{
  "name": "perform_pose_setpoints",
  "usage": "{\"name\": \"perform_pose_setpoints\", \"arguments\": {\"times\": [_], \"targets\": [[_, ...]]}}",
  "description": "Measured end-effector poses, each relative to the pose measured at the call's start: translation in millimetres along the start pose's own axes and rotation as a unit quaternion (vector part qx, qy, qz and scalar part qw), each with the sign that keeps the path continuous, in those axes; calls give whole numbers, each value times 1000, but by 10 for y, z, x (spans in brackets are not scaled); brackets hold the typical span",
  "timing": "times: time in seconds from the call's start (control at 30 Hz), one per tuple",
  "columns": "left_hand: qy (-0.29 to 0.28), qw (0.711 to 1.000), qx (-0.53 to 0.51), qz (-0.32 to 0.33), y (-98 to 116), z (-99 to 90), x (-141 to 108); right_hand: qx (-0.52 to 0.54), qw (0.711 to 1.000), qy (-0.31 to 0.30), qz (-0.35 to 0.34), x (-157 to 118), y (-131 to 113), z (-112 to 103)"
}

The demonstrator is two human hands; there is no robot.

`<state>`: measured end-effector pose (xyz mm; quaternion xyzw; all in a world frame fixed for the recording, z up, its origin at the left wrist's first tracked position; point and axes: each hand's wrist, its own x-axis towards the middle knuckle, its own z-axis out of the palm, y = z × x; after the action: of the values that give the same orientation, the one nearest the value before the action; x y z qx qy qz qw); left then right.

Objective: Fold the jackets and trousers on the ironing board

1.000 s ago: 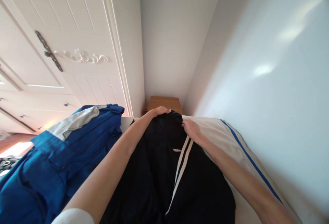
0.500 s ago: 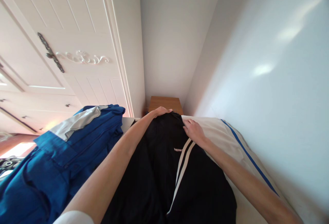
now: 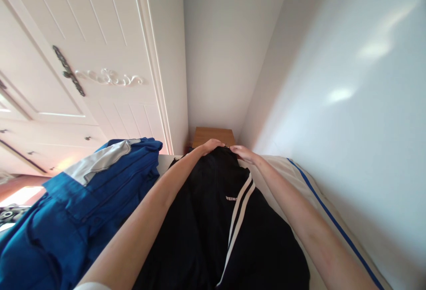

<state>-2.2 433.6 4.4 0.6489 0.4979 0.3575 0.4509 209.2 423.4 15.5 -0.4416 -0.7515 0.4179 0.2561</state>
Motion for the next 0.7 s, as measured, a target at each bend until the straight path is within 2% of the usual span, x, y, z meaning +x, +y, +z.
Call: {"name": "perform_pose_setpoints", "arguments": {"times": [0.07,0.17,0.27,0.37,0.43,0.5,0.6,0.67,0.7], "targets": [[14,1000,10,3,-14,16,-15,14,999,-38,9,-57,75,15],[51,997,53,7,-34,79,0,-4,999,-38,29,-162,181,57],[89,989,116,13,-33,94,5,-45,998,-7,50,-230,259,44],[115,978,174,21,-6,-37,-90,-77,993,51,69,-299,285,-28],[129,971,202,28,16,-193,-234,-94,987,102,76,-385,275,-60],[144,956,251,49,31,-352,-439,-123,983,127,49,-519,264,-39],[126,915,363,119,16,-506,-822,-207,977,40,-34,-777,270,100],[66,888,423,167,-19,-532,-1093,-272,961,-9,-54,-933,275,215],[31,877,444,180,-38,-526,-1227,-292,955,-7,-48,-993,269,261]]}}
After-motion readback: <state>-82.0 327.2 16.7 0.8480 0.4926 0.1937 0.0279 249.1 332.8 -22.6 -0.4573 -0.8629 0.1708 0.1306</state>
